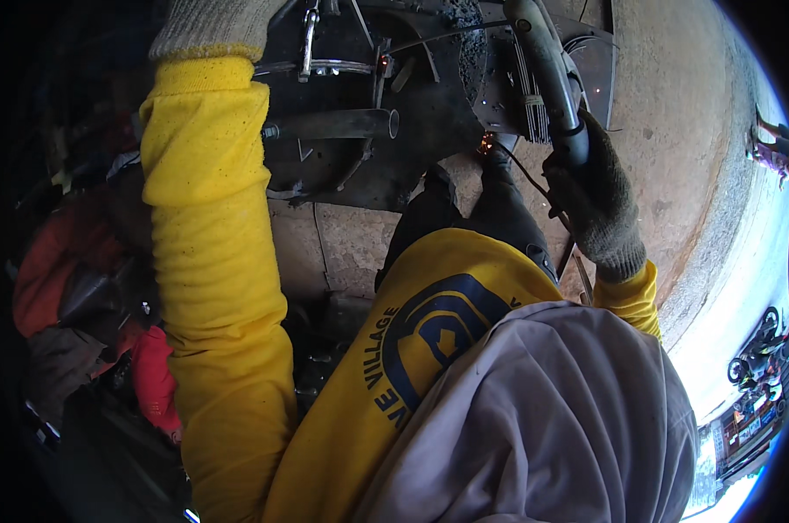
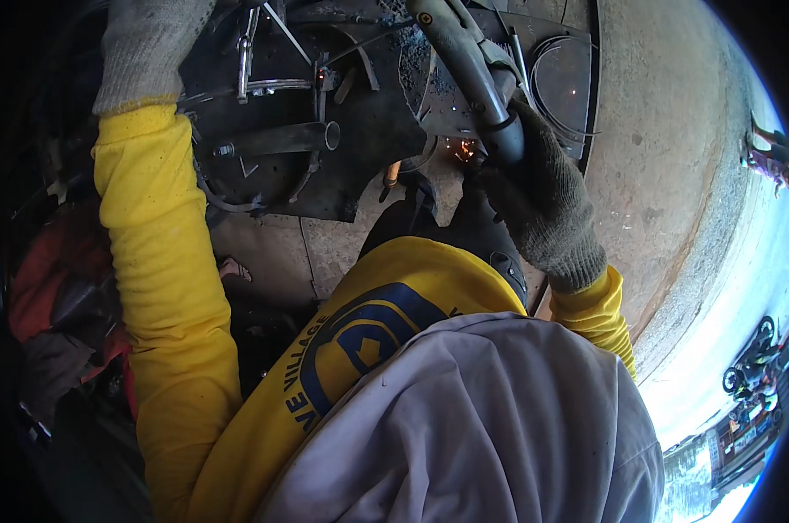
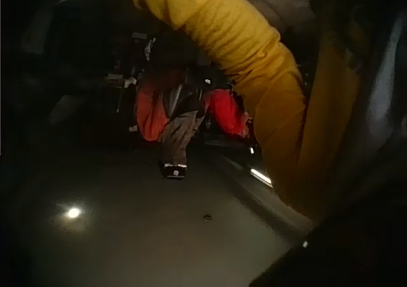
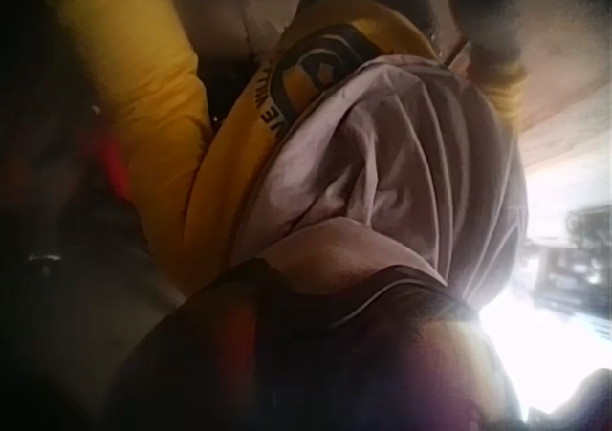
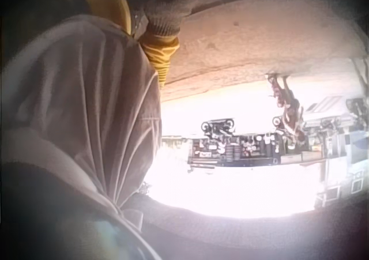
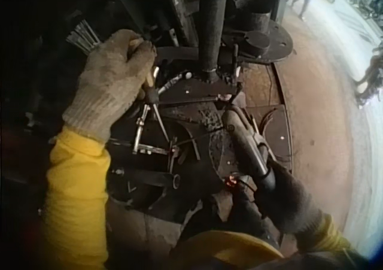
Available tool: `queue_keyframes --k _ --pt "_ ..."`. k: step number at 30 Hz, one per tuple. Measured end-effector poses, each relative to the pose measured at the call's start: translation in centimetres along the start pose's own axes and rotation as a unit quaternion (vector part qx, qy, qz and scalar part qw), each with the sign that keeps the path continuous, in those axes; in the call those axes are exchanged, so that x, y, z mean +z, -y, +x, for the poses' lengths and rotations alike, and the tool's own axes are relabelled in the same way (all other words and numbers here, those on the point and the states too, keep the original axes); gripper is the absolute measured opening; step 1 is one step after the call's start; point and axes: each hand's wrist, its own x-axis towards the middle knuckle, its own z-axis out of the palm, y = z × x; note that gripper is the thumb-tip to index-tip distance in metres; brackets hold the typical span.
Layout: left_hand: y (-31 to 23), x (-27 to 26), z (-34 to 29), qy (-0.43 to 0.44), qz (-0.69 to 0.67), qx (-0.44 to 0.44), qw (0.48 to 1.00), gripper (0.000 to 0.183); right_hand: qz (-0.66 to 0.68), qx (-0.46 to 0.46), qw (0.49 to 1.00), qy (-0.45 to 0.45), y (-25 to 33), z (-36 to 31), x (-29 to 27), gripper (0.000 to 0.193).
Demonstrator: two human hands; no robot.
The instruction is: The person welds and grinds a metal frame assembly on a workspace, using a welding torch to join metal pieces and an angle grinder to smooth the joints.
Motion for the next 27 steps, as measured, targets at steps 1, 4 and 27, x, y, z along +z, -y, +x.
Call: queue_keyframes --k 1,4,27 --pt "-0.3 -0.3 -0.2 0.008 0.006 0.015 1.000 0.023 -0.016 0.003 1.000 0.001 0.1 0.1 0.0 0.064" --pt "2.4 -0.3 1.1 -0.006 0.095 0.121 0.988 0.023 -0.030 0.000 1.000 0.004 0.0 0.2 0.3 0.065" --pt "0.9 0.2 1.3 0.033 -0.042 -0.032 0.998 0.022 -0.003 -0.007 1.000 0.012 -0.7 0.4 0.6 0.065"
